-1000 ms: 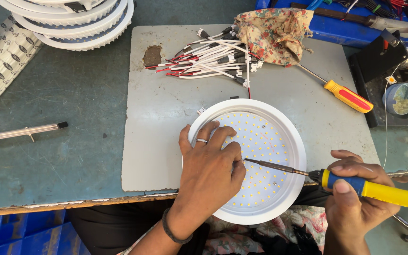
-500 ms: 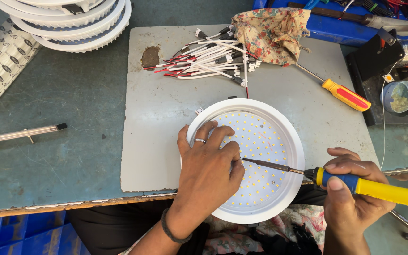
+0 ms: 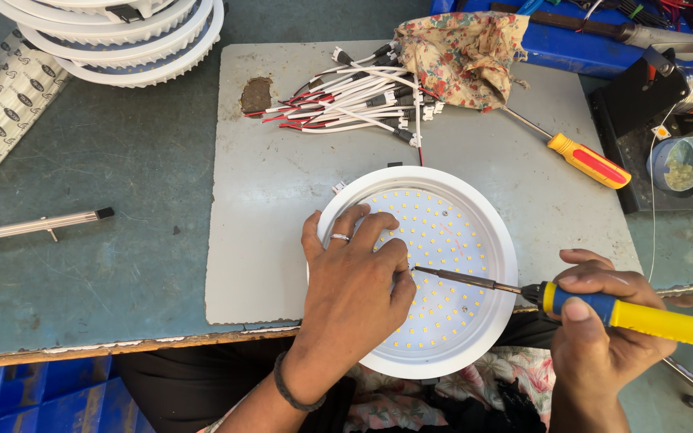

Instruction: The person solders wire leads onto the solder pads of round LED panel lights using a soldering iron and solder wire, working on one panel at a time. Finished panels are stacked on the table and a new panel is pulled from the stack to continue.

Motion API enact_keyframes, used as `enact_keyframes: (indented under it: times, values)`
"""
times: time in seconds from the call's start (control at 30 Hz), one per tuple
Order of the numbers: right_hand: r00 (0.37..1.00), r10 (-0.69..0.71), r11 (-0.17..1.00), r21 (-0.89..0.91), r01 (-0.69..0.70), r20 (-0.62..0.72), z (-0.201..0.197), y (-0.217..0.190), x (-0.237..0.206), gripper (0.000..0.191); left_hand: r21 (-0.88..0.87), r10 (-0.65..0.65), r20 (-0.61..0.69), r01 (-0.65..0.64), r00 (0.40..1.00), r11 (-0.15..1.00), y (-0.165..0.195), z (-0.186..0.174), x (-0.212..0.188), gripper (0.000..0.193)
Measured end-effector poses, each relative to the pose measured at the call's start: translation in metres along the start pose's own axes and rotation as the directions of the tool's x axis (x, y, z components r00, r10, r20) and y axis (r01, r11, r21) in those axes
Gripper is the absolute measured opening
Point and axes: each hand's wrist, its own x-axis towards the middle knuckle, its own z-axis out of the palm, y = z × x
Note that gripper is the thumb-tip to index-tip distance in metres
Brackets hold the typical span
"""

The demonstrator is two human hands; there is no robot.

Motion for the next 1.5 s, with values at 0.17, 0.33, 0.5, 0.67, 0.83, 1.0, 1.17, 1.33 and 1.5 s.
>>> enact_keyframes:
  times: [0.17, 0.33, 0.5, 0.67, 0.83, 1.0, 1.17, 1.33, 1.5]
  values:
    - [1.000, 0.009, 1.000, -0.029, -0.009, 0.026, 0.003, -0.004, 0.002, 0.014, -0.001, -0.005, 0.004, 0.005, 1.000, 1.000, 0.000, 0.000, 0.000, 0.007]
    - [0.997, -0.026, 0.996, -0.088, 0.033, 0.072, 0.005, -0.011, 0.003, 0.019, -0.007, -0.005, 0.006, 0.005, 1.000, 1.000, 0.000, 0.000, 0.000, 0.008]
    - [0.997, -0.082, 0.996, -0.022, 0.082, -0.002, 0.007, -0.013, 0.000, 0.022, -0.004, -0.004, 0.000, 0.004, 1.000, 1.000, 0.000, 0.000, -0.002, 0.007]
    - [0.998, -0.047, 0.999, 0.011, 0.048, -0.041, -0.001, -0.010, -0.003, 0.024, -0.007, 0.005, -0.008, -0.005, 1.000, 1.000, 0.000, 0.000, -0.002, 0.008]
    - [0.999, -0.040, 0.999, 0.007, 0.041, -0.014, -0.002, -0.004, -0.006, 0.022, -0.001, 0.001, -0.006, -0.001, 1.000, 1.000, 0.000, 0.000, -0.002, 0.008]
    - [0.999, -0.044, 0.999, -0.002, 0.044, -0.001, -0.001, -0.003, -0.005, 0.021, 0.000, -0.002, -0.005, 0.002, 1.000, 1.000, 0.000, 0.001, -0.001, 0.007]
    - [0.999, -0.036, 0.999, -0.021, 0.036, 0.011, 0.001, -0.004, -0.004, 0.021, 0.004, 0.001, -0.002, -0.001, 1.000, 1.000, 0.000, 0.001, -0.001, 0.008]
    - [0.999, -0.029, 0.998, -0.048, 0.031, 0.028, 0.003, -0.006, -0.003, 0.021, 0.001, 0.001, -0.002, -0.001, 1.000, 1.000, -0.001, 0.001, -0.001, 0.008]
    - [0.999, -0.023, 0.999, -0.048, 0.024, 0.028, 0.004, -0.006, -0.003, 0.022, 0.004, 0.001, -0.002, -0.001, 1.000, 1.000, -0.001, 0.002, -0.001, 0.008]
